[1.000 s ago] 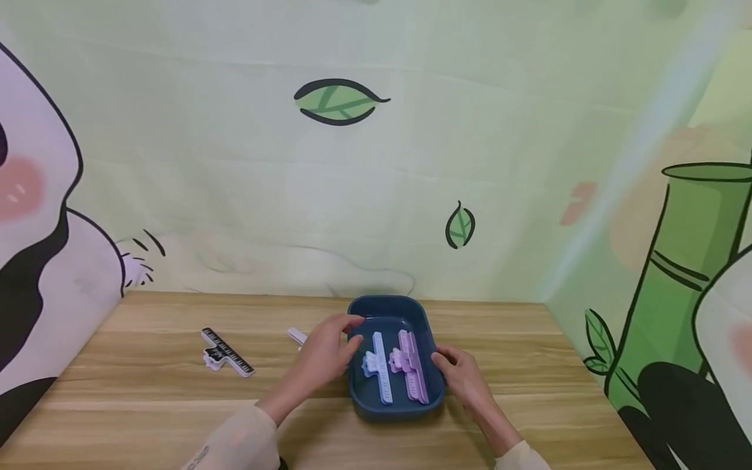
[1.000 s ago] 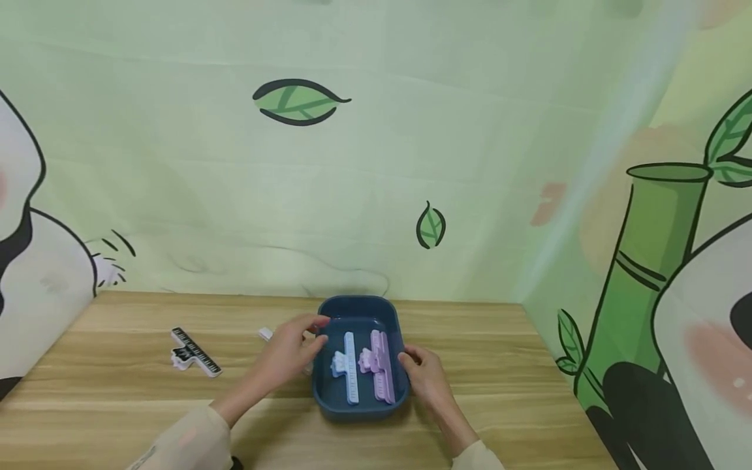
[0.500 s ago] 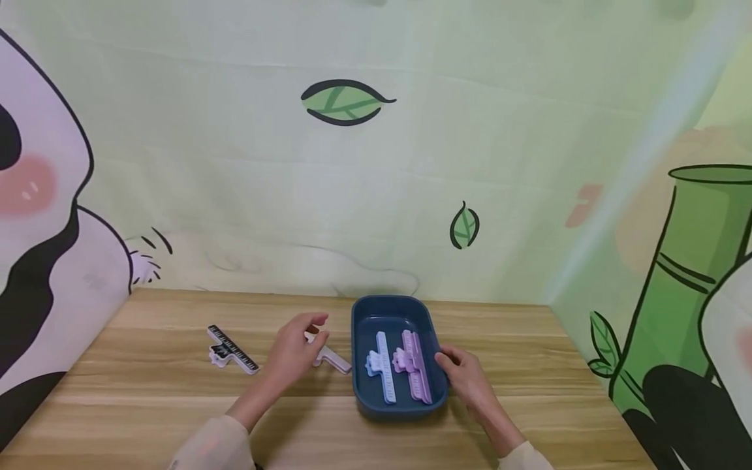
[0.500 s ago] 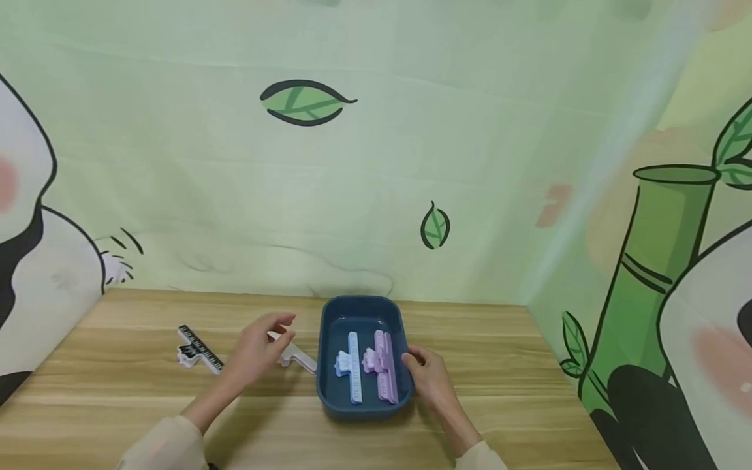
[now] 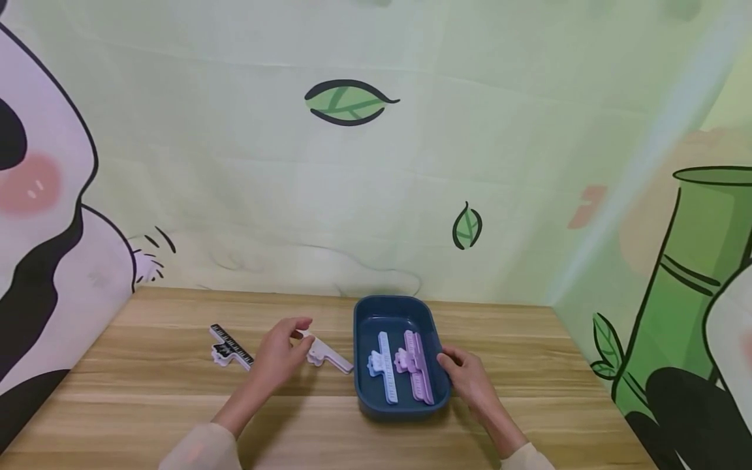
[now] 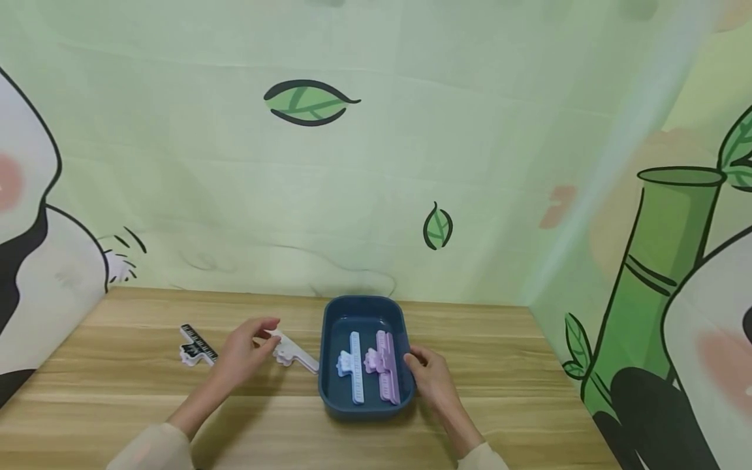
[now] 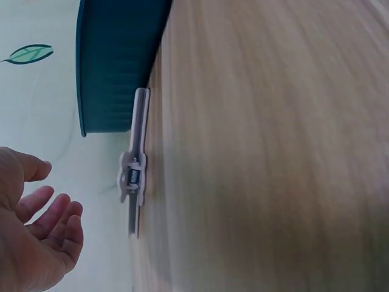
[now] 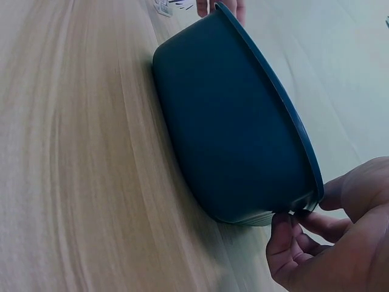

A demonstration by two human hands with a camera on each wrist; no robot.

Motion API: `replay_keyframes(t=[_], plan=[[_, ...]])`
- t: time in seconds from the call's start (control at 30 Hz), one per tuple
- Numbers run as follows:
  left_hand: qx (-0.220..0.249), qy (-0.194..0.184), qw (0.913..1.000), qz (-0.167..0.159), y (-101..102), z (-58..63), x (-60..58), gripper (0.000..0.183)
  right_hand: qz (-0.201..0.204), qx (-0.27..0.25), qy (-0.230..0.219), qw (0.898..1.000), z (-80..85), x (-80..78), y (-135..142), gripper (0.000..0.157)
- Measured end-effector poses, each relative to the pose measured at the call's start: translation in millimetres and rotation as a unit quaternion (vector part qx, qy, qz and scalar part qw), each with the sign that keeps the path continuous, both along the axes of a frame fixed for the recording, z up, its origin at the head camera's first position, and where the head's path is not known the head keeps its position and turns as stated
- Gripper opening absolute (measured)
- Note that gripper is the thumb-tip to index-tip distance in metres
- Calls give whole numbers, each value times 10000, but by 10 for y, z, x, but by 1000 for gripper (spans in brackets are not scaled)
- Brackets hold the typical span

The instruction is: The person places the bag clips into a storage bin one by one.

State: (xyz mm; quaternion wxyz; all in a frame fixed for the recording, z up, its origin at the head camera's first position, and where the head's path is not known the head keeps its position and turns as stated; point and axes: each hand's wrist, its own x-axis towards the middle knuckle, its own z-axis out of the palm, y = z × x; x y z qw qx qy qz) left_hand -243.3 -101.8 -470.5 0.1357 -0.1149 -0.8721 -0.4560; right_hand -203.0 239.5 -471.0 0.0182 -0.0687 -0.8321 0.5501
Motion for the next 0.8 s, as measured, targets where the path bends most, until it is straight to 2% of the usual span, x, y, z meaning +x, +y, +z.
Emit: replay_keyframes(t=[0.33,0.57,0.8], plan=[[-390,-269,9988,81,15,-180,-36,38,-56,-8,22,10000,-21,2,17,35],[-808,-514,9950,271,48,-254,-26,46,-40,12,1,10000,-19,3,6,35],[-1031,-636,9919,379,104,-303,-34,46,-27,-12,35,10000,-16,0,7,35]])
